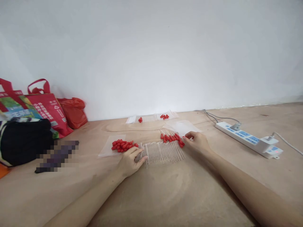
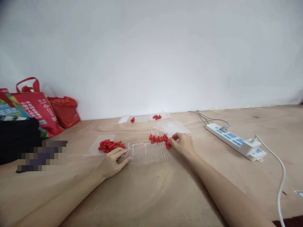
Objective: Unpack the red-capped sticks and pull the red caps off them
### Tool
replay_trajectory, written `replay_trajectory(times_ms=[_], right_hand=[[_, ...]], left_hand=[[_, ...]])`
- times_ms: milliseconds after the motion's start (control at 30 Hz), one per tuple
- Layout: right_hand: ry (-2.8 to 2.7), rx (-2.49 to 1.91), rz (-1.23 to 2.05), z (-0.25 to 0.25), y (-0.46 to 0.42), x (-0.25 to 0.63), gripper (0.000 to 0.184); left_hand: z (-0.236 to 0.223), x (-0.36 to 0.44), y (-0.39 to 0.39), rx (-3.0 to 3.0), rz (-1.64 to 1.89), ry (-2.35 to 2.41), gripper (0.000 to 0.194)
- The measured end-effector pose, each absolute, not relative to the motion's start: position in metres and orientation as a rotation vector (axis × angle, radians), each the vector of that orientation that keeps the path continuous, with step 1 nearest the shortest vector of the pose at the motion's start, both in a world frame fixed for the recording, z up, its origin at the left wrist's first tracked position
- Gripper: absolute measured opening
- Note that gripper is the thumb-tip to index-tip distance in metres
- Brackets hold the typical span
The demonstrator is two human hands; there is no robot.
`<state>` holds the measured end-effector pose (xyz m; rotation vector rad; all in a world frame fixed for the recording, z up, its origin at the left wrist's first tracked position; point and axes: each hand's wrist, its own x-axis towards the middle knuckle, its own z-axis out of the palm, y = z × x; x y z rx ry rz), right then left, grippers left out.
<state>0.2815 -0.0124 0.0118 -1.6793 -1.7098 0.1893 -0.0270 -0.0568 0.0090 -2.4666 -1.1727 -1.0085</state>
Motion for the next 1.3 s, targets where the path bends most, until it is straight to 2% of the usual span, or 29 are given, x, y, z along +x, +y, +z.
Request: replay_trajectory(times_ms=[167,400,700,933,1067,1200,1300], right_hand=[[-1.754,-1.702,0.257,0.009,-0.011,0.283,0.024],[-1.87,-1.755,0.167,0.005,-0.008,0.286,0.037],[-1.886,-1.552,0.225,0.014,-0.003,0.266,0.024],[-1.998,-1.635,-0.135,0.016,0.006,0.216,0.035],[-1.927,-1.598,-0.209,0.01,0.01,0.207,0.026],[-1.807,-1.432,-0.211,0.01,-0.003,0.216,0.022],[-1.887,-1.18,-0.143,0.01,-0.027,0.226,0.02]], left_hand=[[0.013,-0.027,-0.06,-2.536,-0.951,-1.193,0.036],[0.016,-0.028,-0.061,-2.489,-0.928,-1.202,0.031],[0.014,-0.034,-0.061,-2.483,-0.941,-1.194,0.025],[0.011,-0.036,-0.059,-2.471,-0.982,-1.187,0.027],[0.013,-0.034,-0.059,-2.454,-0.969,-1.177,0.026],[0.016,-0.031,-0.061,-2.402,-0.937,-1.151,0.024],[0.018,-0.026,-0.062,-2.327,-0.936,-1.109,0.032]])
